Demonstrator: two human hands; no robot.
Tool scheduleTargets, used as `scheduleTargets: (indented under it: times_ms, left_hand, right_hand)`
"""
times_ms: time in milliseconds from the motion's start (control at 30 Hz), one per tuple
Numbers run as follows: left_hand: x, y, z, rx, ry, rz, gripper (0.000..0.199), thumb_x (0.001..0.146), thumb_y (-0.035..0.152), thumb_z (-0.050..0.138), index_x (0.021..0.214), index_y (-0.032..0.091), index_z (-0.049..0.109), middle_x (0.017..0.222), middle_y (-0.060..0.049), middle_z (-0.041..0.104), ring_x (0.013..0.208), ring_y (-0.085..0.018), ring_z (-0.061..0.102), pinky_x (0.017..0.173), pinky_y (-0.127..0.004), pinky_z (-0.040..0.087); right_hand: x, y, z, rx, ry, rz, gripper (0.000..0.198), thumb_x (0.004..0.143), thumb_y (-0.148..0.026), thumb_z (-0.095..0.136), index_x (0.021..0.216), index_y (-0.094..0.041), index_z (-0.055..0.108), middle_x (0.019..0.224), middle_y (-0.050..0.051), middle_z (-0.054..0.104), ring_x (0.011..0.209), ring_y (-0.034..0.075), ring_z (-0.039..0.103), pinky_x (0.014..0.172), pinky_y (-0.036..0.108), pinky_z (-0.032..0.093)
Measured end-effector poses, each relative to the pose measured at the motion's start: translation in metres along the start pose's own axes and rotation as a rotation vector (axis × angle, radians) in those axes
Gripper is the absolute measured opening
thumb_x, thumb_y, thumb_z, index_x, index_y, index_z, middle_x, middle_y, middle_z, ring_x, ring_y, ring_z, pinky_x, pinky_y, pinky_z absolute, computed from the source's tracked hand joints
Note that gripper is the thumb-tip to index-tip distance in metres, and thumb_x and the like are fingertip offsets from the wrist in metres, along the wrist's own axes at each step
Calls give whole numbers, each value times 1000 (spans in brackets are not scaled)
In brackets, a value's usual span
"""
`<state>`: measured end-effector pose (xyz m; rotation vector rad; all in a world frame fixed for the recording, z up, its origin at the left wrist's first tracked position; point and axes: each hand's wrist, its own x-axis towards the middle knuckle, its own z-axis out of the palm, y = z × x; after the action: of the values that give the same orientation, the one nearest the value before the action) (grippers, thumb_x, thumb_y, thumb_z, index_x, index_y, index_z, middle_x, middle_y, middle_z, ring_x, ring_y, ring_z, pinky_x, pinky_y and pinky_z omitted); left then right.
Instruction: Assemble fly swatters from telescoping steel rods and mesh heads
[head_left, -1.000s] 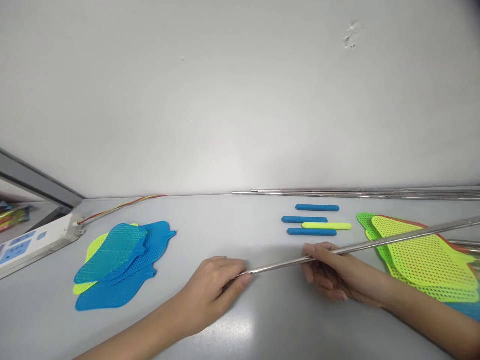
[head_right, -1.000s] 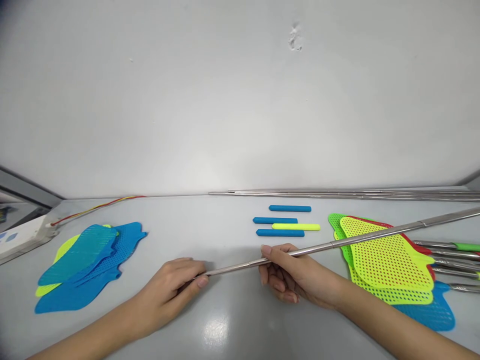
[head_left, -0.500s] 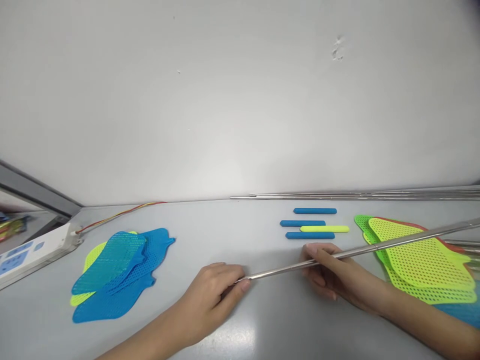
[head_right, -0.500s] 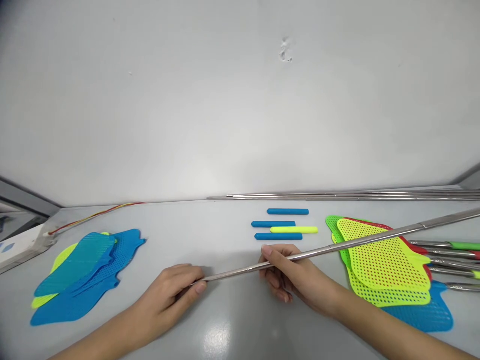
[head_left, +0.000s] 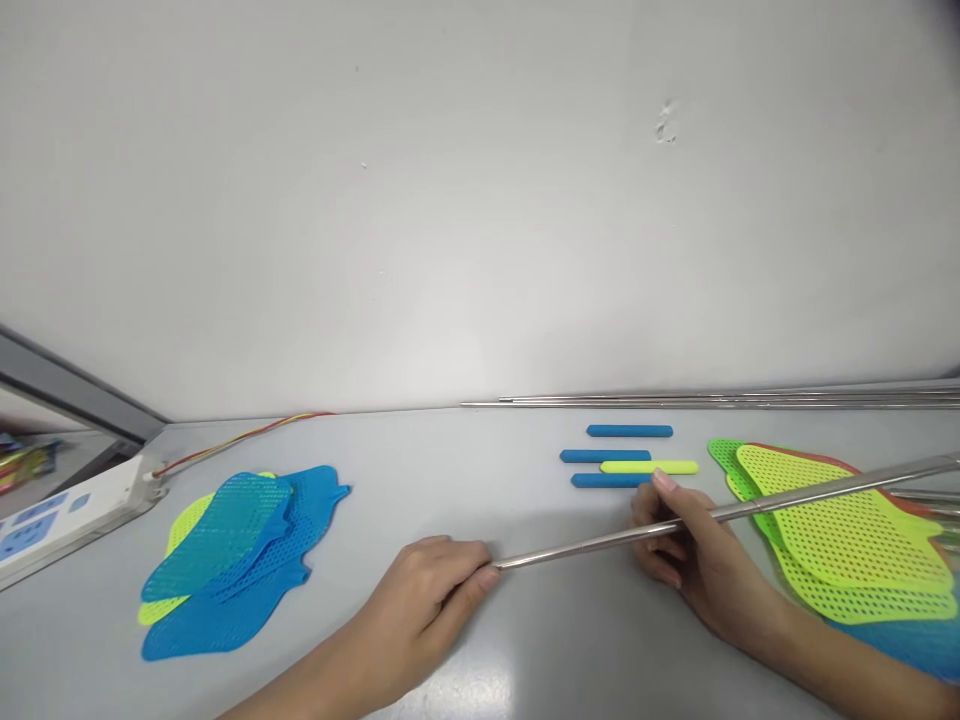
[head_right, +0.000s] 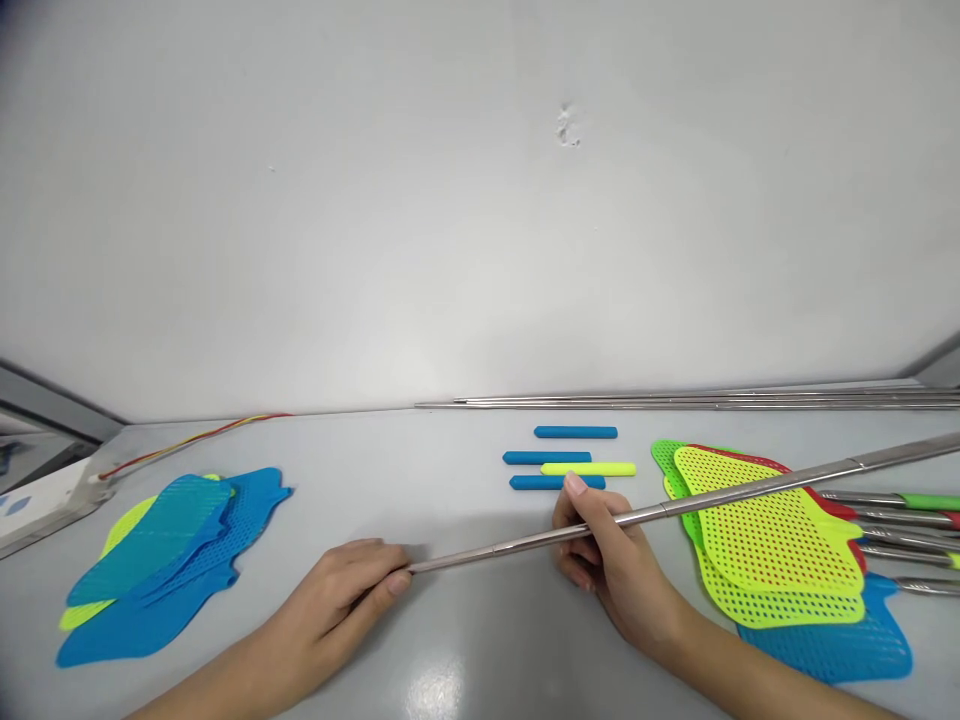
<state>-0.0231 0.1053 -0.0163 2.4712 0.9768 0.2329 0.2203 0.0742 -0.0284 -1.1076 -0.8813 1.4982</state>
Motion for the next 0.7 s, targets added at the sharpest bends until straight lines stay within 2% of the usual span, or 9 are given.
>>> scheduleTargets:
  times_ms: [167, 333, 500, 700]
  left_hand:
    - [-3, 0, 1, 99, -27, 96, 21, 87, 22, 28, 70, 18, 39, 56, 1, 45, 53, -12, 40, 56, -25, 31]
    - [-7, -1, -1, 111, -15, 174, 19, 85, 20, 30, 68, 18, 37, 53, 1, 44, 50, -12, 38, 53, -24, 30]
    - [-9, -2, -2, 87, -32, 220, 18, 85, 19, 30, 69, 18, 37, 54, 1, 45, 48, -11, 38, 53, -24, 29]
    - [-10, 0, 1, 120, -50, 227, 19, 86, 22, 29, 71, 18, 39, 53, 0, 48, 47, -11, 41, 53, -24, 31]
  right_hand:
    - [-6, 2, -1, -303, -169, 10, 54, 83, -50, 17, 48, -17, 41, 44, -2, 32, 43, 10, 28, 44, 24, 25]
    - [-21, 0, -4, -595, -295, 44, 56, 85, -45, 6, 54, -18, 44, 52, 0, 39, 54, 13, 39, 58, 26, 32]
    - [-30, -9, -4, -715, -413, 133, 49, 86, -41, 6, 64, -20, 44, 67, 1, 44, 69, 16, 43, 74, 29, 33]
    - [-31, -13, 0, -823, -446, 195, 48, 84, -46, 7, 68, -22, 45, 70, 1, 45, 69, 17, 44, 75, 30, 35]
